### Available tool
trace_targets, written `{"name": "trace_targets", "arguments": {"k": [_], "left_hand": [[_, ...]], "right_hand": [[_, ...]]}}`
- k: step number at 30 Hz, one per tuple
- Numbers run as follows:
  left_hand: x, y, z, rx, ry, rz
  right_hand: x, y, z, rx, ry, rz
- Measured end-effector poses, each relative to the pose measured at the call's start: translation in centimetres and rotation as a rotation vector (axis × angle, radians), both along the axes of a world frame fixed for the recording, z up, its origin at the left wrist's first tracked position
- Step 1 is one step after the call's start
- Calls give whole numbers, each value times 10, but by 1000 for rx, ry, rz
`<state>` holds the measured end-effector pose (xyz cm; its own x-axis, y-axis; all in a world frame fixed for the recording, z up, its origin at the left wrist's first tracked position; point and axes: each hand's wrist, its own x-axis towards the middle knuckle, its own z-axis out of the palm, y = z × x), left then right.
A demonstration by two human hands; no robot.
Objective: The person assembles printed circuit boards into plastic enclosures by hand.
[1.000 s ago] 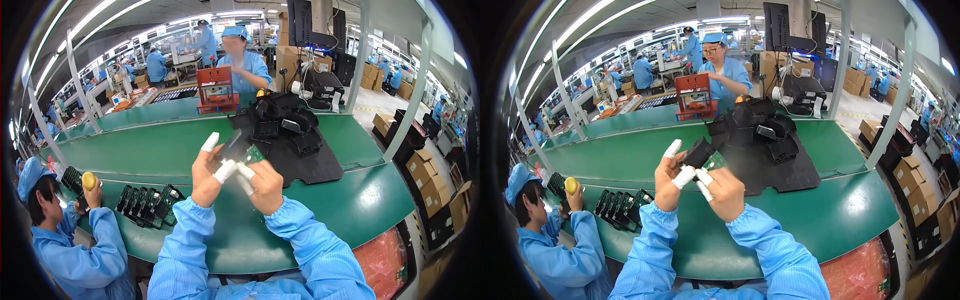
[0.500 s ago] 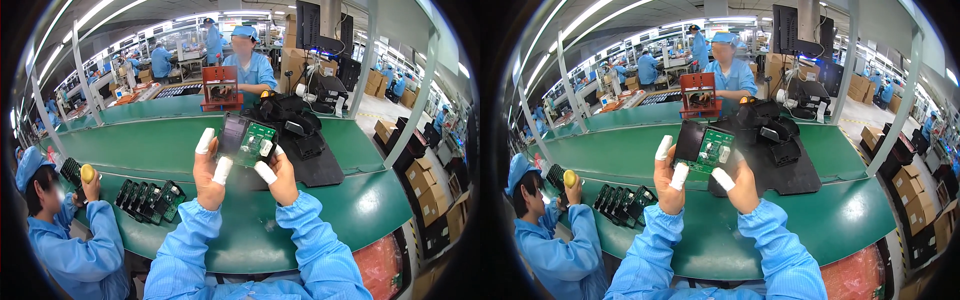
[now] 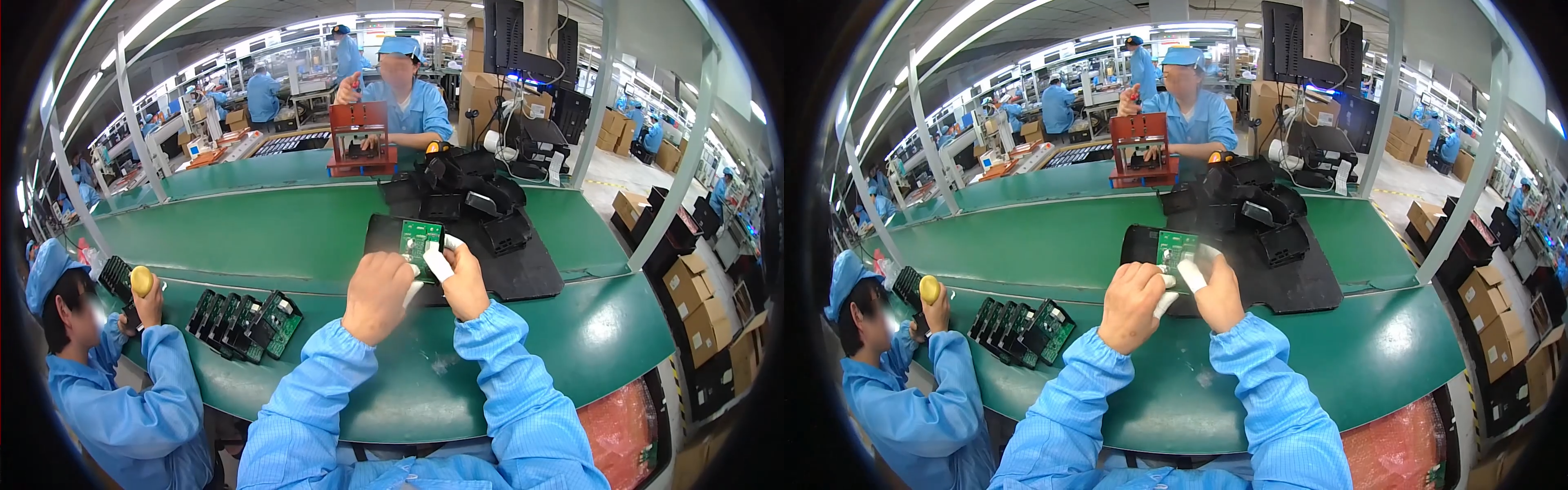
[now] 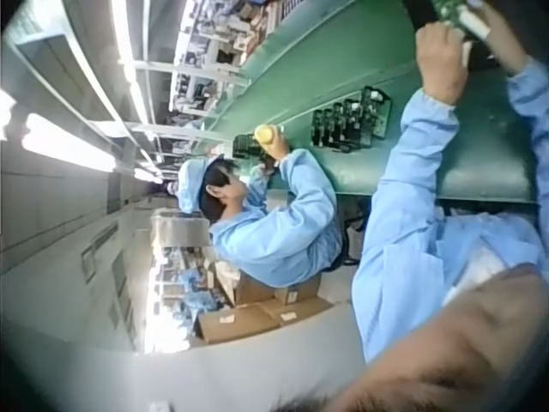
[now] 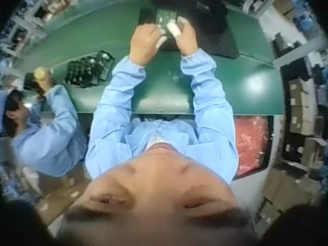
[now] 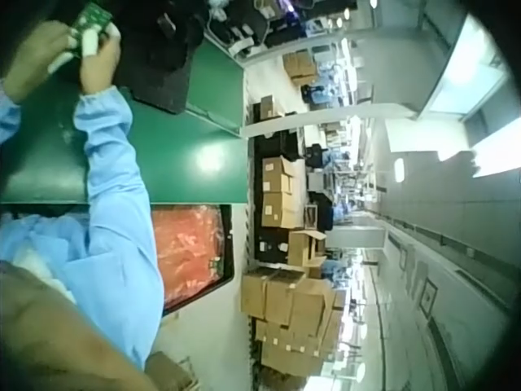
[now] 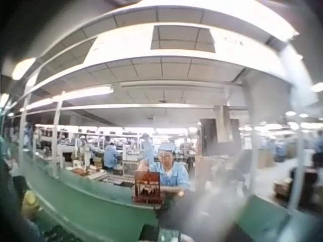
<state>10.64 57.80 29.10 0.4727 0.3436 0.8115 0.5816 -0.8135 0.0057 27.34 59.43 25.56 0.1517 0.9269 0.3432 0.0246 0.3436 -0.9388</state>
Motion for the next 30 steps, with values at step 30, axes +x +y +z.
{"name": "trace_targets", "arguments": {"k": [30], "left_hand": [[-28,37,-21,-497,-547,114]], "right_hand": [[-38,-10,-12,342,-494,-188]]}}
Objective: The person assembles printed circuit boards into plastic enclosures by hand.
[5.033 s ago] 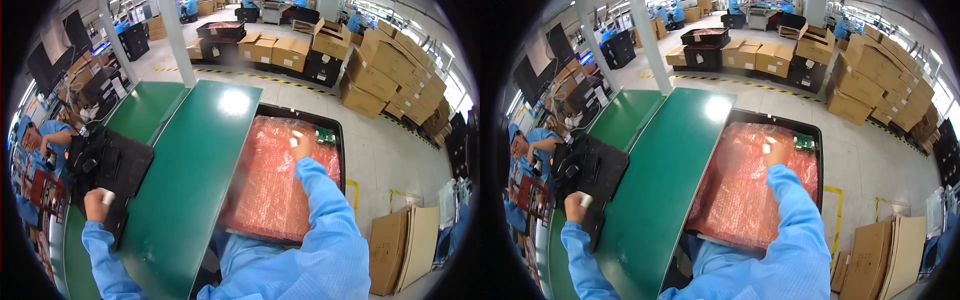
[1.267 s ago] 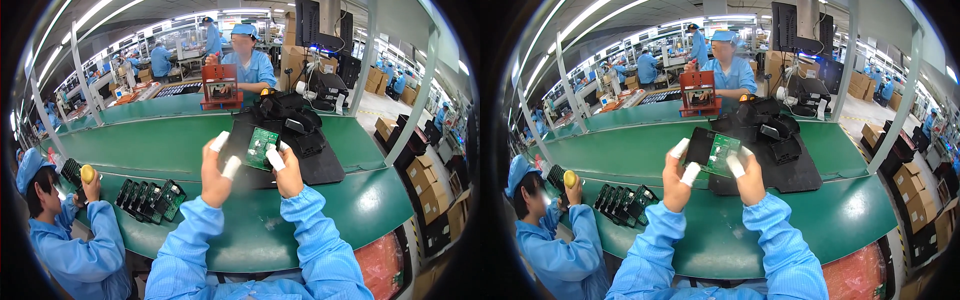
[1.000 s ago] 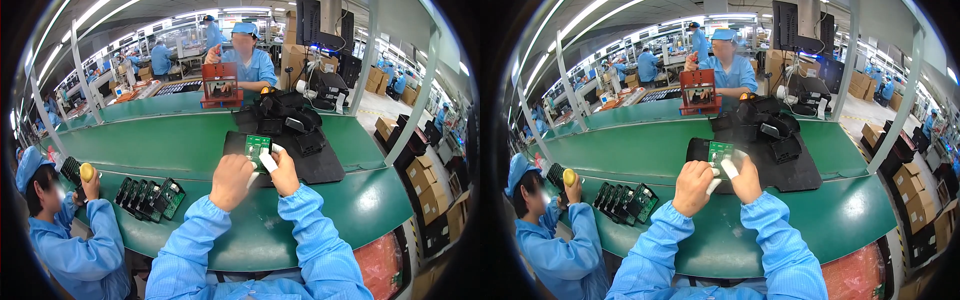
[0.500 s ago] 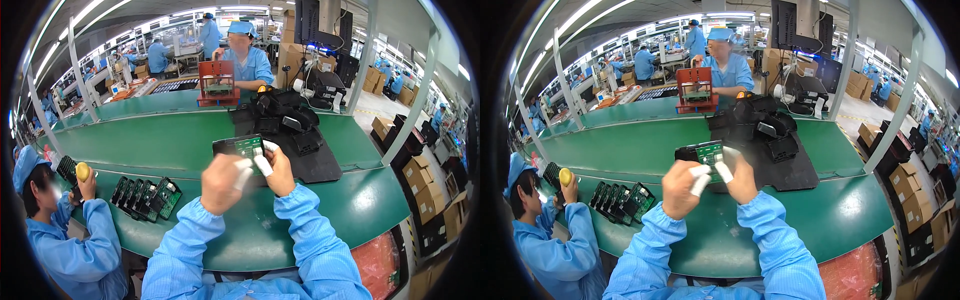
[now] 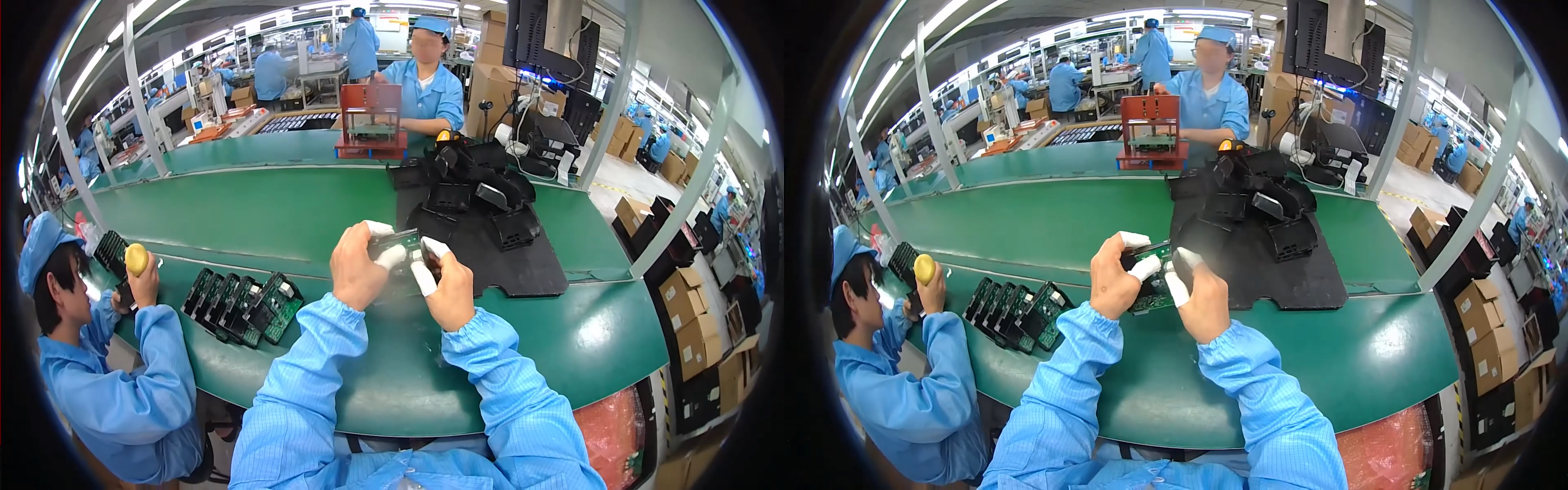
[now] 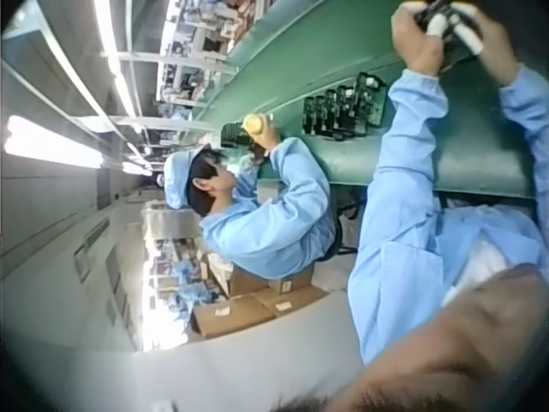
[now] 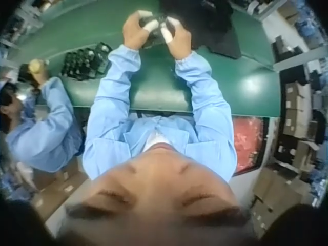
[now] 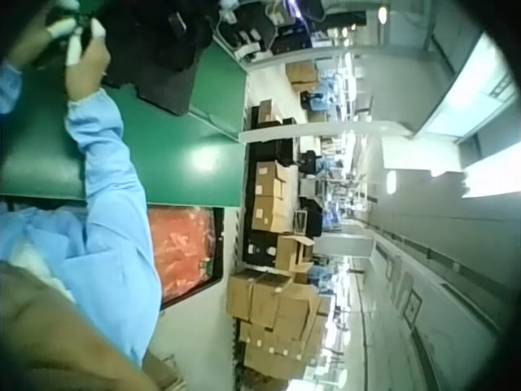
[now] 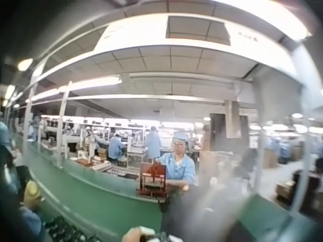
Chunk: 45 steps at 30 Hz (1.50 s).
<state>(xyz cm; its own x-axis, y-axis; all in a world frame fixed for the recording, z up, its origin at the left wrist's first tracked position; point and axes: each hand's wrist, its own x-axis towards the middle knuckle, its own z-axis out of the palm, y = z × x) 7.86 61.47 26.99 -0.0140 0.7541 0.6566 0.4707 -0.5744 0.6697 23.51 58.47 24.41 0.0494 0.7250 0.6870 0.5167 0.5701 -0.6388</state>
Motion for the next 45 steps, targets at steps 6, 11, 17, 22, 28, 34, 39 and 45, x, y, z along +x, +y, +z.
{"name": "trace_targets", "arguments": {"k": [6,11,17,22,28,34,39,45], "left_hand": [[-17,26,-20,-252,-212,-221],[-19,20,-11,-270,-312,-350],[-6,17,-18,-252,-268,-250],[-7,32,-41,-289,-321,-266],[-12,22,-27,-281,-252,-279],[-3,11,-18,-151,-150,-136],[6,28,-45,-206,-241,-167],[-16,44,-57,-389,-331,-450]], "right_hand": [[-7,4,2,13,-38,27],[4,9,13,33,-92,84],[2,4,14,71,-116,2],[3,3,10,57,-141,-1],[12,4,13,-82,-162,118],[7,6,8,88,-251,-24],[5,6,5,88,-300,-114],[3,4,4,9,-275,-23]]}}
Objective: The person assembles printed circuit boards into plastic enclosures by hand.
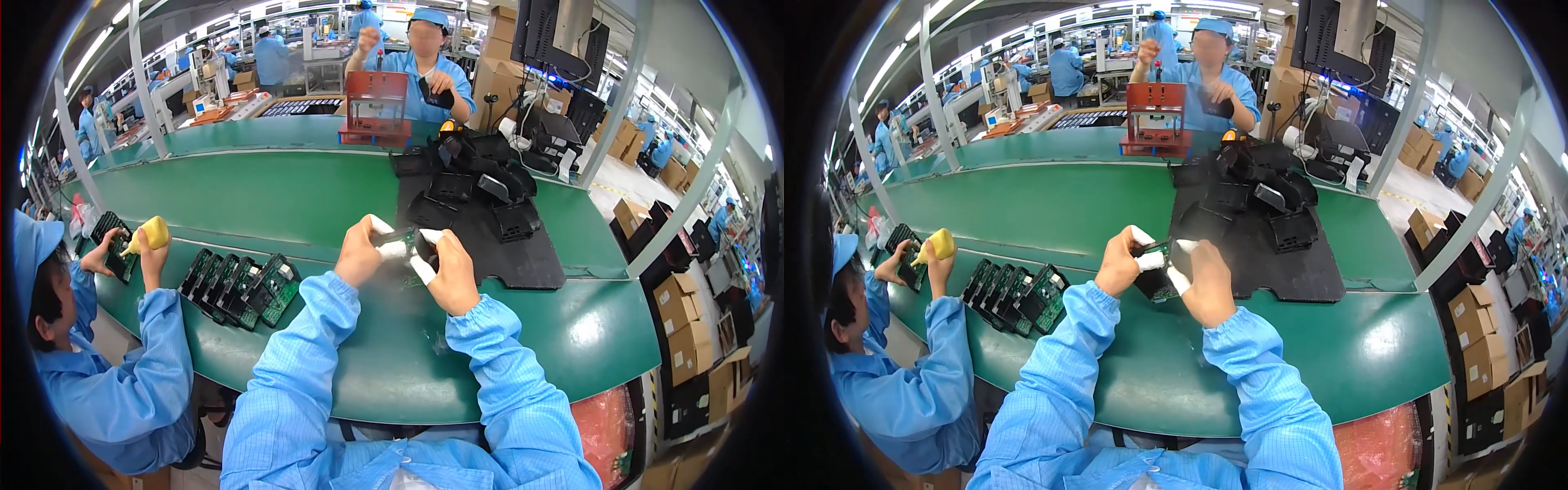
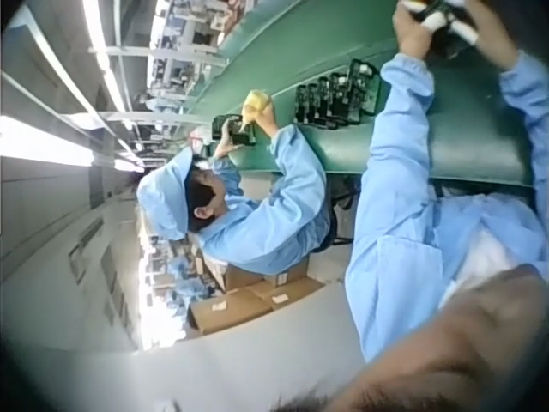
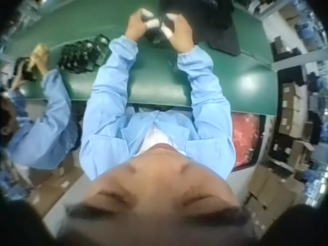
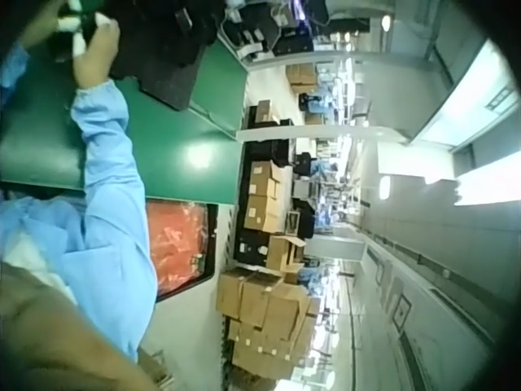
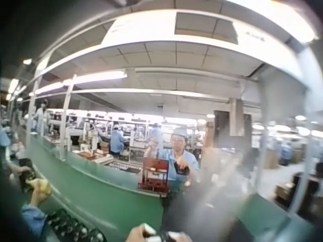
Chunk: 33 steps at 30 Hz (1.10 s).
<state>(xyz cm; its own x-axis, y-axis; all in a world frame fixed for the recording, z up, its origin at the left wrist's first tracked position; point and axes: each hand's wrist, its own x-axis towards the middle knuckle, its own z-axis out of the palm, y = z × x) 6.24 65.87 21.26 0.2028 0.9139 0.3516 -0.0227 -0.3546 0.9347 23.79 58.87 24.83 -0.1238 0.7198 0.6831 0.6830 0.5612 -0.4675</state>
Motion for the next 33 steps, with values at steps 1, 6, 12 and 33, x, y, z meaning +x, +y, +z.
{"name": "trace_targets", "arguments": {"k": [1,6,12,33], "left_hand": [[-1,2,-1,4,-2,2],[4,-10,8,47,165,150],[26,-13,1,83,92,244],[-4,-34,35,190,229,166]], "right_hand": [[0,0,1,-2,22,37],[5,0,4,17,23,57],[7,7,-7,45,4,-55],[-3,-10,12,-247,221,193]]}}
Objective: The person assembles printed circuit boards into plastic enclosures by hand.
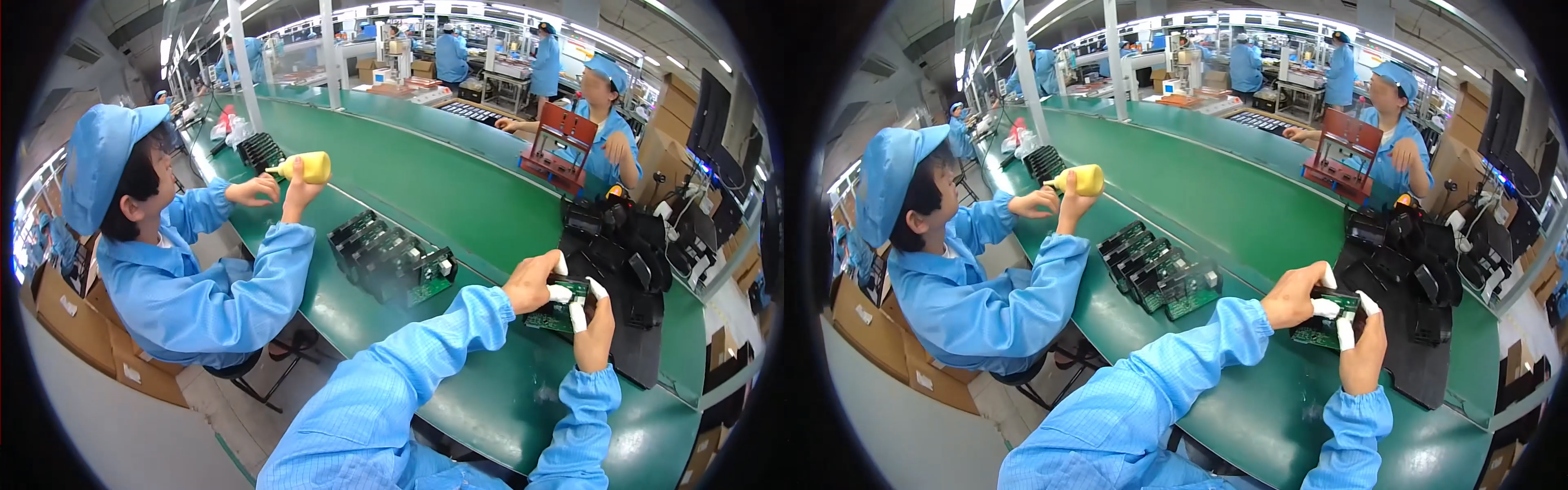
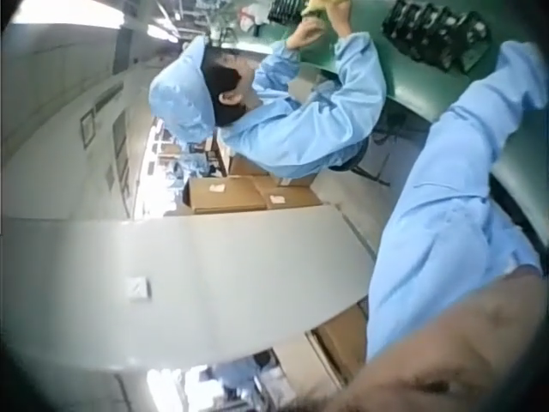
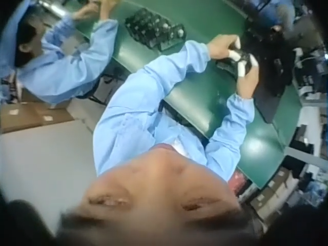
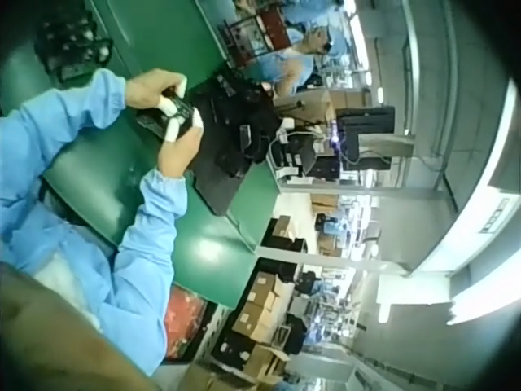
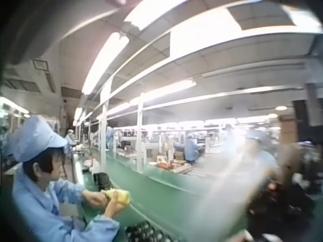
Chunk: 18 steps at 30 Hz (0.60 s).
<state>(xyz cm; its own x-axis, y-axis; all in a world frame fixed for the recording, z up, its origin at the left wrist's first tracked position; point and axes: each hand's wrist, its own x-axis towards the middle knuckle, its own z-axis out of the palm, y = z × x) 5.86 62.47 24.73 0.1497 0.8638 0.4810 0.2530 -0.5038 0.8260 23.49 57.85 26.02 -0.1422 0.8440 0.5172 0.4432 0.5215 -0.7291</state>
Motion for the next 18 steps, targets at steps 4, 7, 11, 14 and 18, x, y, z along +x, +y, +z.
{"name": "trace_targets", "arguments": {"k": [4,7,11,14,18], "left_hand": [[8,2,6,38,10,-26],[21,-6,-1,171,53,186],[28,-5,-13,178,7,186],[31,4,-23,10,-79,2],[26,0,-15,272,49,257]], "right_hand": [[8,1,6,36,-100,-79],[6,1,1,118,-143,-136],[3,0,0,185,-183,-208],[11,2,-9,124,-140,-197],[8,3,-17,99,63,-227]]}}
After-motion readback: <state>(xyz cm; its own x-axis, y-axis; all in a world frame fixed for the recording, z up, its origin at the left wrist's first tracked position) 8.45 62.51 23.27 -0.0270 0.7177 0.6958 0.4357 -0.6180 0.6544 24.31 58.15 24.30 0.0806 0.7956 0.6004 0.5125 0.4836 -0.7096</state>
